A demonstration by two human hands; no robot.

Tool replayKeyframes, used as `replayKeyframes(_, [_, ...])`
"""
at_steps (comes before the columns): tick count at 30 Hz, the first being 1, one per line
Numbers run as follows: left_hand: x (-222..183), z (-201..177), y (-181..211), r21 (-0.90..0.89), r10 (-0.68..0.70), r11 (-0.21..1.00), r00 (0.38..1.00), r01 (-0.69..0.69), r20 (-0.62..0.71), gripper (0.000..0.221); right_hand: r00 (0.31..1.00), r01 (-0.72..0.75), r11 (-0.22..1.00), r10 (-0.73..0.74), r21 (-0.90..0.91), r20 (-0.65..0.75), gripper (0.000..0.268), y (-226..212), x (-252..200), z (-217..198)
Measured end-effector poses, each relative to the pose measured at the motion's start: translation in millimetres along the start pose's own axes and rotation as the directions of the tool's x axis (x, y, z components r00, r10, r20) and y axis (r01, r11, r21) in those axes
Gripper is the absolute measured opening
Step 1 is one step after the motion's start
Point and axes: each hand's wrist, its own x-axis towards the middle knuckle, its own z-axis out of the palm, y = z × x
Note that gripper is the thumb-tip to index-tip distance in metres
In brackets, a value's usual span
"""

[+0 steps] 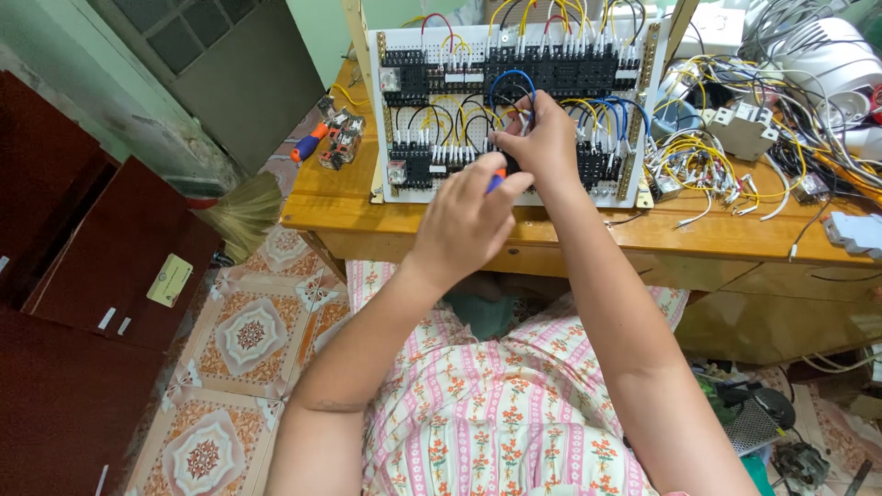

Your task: Wiring an electrical panel by inserting wires into terminal blocks and securing them with a screwdriver.

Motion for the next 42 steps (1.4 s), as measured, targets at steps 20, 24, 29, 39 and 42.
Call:
replayKeyframes(20, [4.9, -13.0, 1.7, 0.042, -0.168, 0.983, 0.963, 0.180, -0.210, 0.028, 0.991, 0.118, 0.993, -0.117, 0.018, -0.067, 0.028, 13.3, 4.9, 6.2])
replayKeyframes(24, [2.1, -9.0, -9.0, 0.174, -0.080, 0.977, 0.971, 0.121, -0.226, 0.025, 0.979, 0.199, 0.979, -0.197, 0.035, -0.050, 0.035, -1.3, -8.9, 0.0])
replayKeyframes(29, [-3.4, 2.6, -7.8, 0.244, -0.119, 0.944, 0.916, 0.224, -0.382, 0.026, 0.983, 0.182, 0.983, -0.180, 0.037, -0.045, 0.035, 3.7, -3.2, -0.9])
replayKeyframes(39, [-2.7, 8.9, -11.1, 0.176, -0.161, 0.953, 0.905, 0.246, -0.394, 0.020, 0.969, 0.153, 0.988, -0.156, -0.032, -0.193, 0.025, 0.8, -5.6, 12.7])
replayKeyframes(42, [0.5, 4.2, -8.3, 0.210, -0.143, 0.949, 0.916, 0.234, -0.374, 0.018, 0.942, 0.174, 0.976, -0.203, -0.128, -0.267, 0.023, 5.7, -5.1, 21.6])
